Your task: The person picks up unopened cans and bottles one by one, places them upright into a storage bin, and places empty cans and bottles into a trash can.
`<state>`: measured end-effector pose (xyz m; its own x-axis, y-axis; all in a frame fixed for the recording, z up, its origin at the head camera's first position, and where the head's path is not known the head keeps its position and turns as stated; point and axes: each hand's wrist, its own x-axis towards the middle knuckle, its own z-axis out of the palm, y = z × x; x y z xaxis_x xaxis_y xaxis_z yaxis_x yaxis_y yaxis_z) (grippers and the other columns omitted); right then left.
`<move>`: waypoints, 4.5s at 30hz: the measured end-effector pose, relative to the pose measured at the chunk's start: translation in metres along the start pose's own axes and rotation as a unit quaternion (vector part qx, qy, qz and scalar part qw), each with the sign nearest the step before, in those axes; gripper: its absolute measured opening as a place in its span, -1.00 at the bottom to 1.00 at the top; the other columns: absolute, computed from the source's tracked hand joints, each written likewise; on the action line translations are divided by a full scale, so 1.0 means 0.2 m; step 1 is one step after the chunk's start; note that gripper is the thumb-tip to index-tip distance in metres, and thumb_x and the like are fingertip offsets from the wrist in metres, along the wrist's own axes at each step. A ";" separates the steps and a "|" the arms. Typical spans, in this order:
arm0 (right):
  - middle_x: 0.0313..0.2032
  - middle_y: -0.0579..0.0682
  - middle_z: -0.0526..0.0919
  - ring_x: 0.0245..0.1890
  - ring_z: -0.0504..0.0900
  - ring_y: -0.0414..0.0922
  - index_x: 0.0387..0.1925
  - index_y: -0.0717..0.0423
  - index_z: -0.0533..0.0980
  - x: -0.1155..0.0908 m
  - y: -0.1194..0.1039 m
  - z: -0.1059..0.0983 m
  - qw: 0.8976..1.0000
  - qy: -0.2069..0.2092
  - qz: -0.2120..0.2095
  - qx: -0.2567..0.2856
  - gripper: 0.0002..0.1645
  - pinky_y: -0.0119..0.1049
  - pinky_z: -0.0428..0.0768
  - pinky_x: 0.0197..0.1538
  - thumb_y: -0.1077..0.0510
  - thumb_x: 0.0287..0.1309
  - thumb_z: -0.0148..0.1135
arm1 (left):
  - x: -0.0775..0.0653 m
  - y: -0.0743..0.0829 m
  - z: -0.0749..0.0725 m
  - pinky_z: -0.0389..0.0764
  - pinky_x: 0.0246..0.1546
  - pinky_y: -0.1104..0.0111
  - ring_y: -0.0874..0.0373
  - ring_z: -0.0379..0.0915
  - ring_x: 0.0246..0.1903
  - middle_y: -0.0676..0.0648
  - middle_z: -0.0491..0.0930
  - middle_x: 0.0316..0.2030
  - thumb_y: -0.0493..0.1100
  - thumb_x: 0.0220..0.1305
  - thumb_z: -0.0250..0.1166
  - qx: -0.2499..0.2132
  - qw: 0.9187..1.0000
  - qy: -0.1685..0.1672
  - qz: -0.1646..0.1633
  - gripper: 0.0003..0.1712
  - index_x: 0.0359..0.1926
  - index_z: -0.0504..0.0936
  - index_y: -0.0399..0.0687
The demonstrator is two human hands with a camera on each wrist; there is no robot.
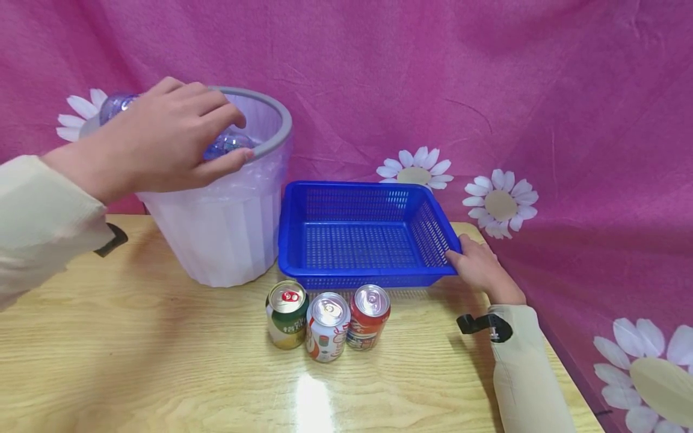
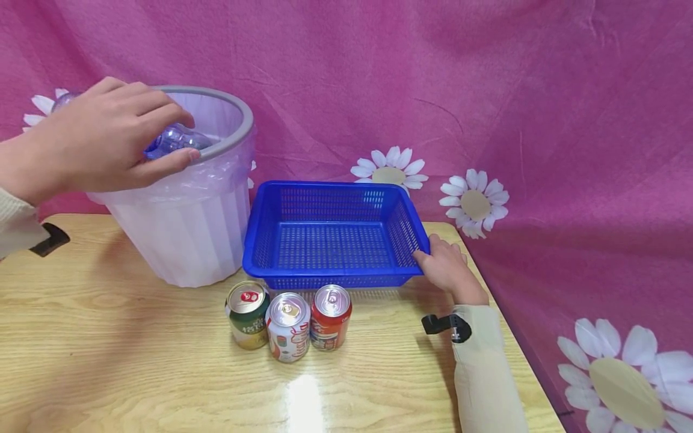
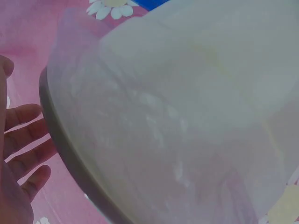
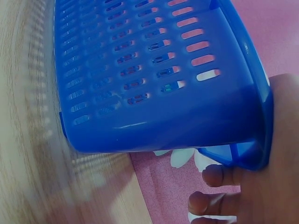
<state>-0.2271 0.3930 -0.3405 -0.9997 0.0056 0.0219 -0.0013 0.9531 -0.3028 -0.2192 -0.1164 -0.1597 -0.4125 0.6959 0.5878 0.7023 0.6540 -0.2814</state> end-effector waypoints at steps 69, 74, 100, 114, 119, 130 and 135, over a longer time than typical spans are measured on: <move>-0.20 0.21 0.53 -0.06 0.38 0.17 -0.05 0.20 0.33 0.01 0.02 0.01 1.000 -0.010 -0.001 0.009 -0.56 0.08 0.33 -0.06 -0.09 0.37 -0.17 | -0.26 0.44 0.34 0.58 0.01 0.25 0.14 0.55 -0.12 0.03 0.63 -0.14 0.21 0.27 0.21 -0.135 0.985 -0.053 0.090 -0.49 0.00 0.58 -0.07; -0.19 0.22 0.52 -0.05 0.36 0.18 -0.03 0.20 0.32 0.01 0.01 0.00 1.000 -0.015 0.004 0.011 -0.56 0.11 0.31 -0.04 -0.10 0.39 -0.18 | -0.34 0.46 0.41 0.58 0.05 0.26 0.17 0.54 -0.07 0.05 0.62 -0.10 0.19 0.27 0.21 -0.158 0.983 -0.075 0.057 -0.50 0.04 0.56 -0.07; -0.16 0.24 0.52 -0.02 0.37 0.19 0.02 0.22 0.32 0.01 0.02 0.00 1.000 -0.018 0.008 0.007 -0.51 0.13 0.34 -0.02 -0.11 0.38 -0.19 | -0.57 0.62 0.66 0.64 0.05 0.24 0.17 0.56 0.00 0.02 0.59 -0.01 0.17 0.06 0.43 -0.295 0.949 -0.058 -0.098 -0.31 0.11 0.48 -0.12; -0.21 0.22 0.52 -0.06 0.39 0.18 -0.04 0.20 0.35 0.01 0.01 0.00 1.000 -0.010 0.003 0.003 -0.54 0.11 0.36 -0.06 -0.11 0.37 -0.17 | -0.65 0.73 0.73 0.65 -0.01 0.15 0.21 0.53 -0.01 0.15 0.56 0.03 0.27 -0.02 0.46 -0.354 0.905 -0.080 -0.221 -0.18 0.22 0.40 0.09; -0.19 0.23 0.52 -0.03 0.37 0.20 -0.03 0.20 0.33 0.00 0.01 0.01 1.000 -0.015 0.006 0.004 -0.54 0.14 0.34 -0.04 -0.11 0.38 -0.18 | -0.65 0.77 0.77 0.63 0.05 0.15 0.23 0.54 0.04 0.13 0.57 0.09 0.28 -0.09 0.49 -0.377 0.890 -0.064 -0.250 -0.08 0.26 0.36 0.09; -0.14 0.23 0.51 0.00 0.36 0.19 0.03 0.20 0.31 0.01 0.01 0.00 1.000 -0.023 0.011 0.013 -0.51 0.16 0.33 0.01 -0.11 0.38 -0.20 | -0.63 0.80 0.84 0.58 0.17 0.17 0.28 0.53 0.11 0.23 0.58 0.09 0.28 -0.12 0.51 -0.452 0.844 -0.057 -0.282 -0.10 0.26 0.37 0.22; -0.19 0.21 0.51 -0.03 0.37 0.17 -0.02 0.18 0.33 0.01 0.01 -0.01 1.000 -0.020 0.007 0.013 -0.54 0.11 0.34 -0.03 -0.12 0.38 -0.19 | -0.64 0.80 0.87 0.59 0.11 0.29 0.36 0.53 0.03 0.29 0.62 0.01 0.24 -0.16 0.55 -0.464 0.837 -0.045 -0.288 -0.13 0.23 0.44 0.24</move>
<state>-0.2290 0.3953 -0.3400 -0.9998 0.0056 -0.0204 0.0119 0.9446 -0.3281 -0.1559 -0.0483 -0.4122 -0.8502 0.3915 0.3520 0.5029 0.4064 0.7628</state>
